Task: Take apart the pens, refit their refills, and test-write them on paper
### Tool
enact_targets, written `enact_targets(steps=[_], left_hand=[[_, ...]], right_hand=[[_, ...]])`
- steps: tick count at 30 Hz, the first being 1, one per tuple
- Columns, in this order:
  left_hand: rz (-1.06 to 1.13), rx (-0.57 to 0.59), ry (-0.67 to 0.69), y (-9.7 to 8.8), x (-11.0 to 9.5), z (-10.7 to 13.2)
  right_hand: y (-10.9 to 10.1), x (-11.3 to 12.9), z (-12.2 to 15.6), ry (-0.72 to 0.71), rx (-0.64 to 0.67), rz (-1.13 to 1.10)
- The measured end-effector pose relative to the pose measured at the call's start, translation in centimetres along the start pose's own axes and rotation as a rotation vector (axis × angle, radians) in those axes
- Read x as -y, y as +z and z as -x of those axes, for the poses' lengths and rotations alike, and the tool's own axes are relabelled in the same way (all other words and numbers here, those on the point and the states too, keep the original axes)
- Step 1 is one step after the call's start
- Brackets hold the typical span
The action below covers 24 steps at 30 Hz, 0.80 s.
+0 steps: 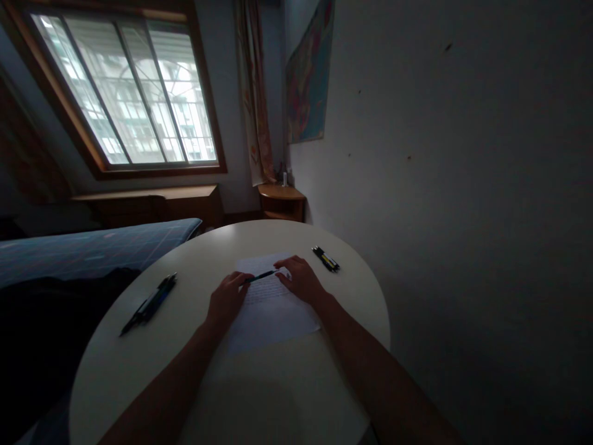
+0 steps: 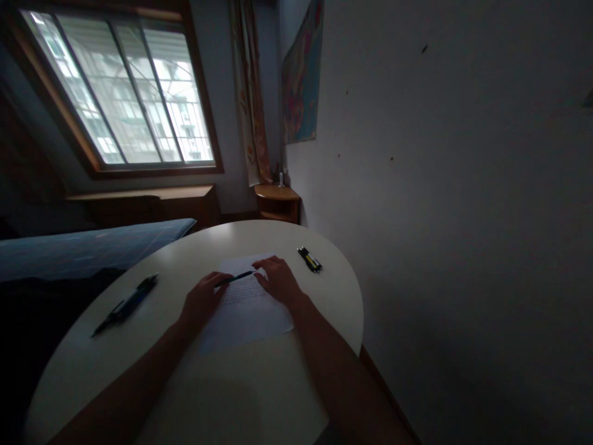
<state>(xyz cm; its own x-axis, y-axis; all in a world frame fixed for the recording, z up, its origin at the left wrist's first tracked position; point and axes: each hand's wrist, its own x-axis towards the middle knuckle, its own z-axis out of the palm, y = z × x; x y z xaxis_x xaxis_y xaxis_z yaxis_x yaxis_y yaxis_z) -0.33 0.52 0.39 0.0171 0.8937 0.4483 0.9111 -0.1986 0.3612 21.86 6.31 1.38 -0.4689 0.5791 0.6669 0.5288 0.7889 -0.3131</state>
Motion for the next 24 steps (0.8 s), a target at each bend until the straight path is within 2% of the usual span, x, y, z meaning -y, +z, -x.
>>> enact_targets(steps=[17,24], left_hand=[[0.000,0.003,0.026,0.05,0.15,-0.06],[-0.013,0.011,0.022,0.08,0.04,-0.04]], right_hand=[[0.05,-0.13,-0.24,-0.020,0.037,0.108],[0.13,-0.31,-0.19,0.007,0.023,0.082]])
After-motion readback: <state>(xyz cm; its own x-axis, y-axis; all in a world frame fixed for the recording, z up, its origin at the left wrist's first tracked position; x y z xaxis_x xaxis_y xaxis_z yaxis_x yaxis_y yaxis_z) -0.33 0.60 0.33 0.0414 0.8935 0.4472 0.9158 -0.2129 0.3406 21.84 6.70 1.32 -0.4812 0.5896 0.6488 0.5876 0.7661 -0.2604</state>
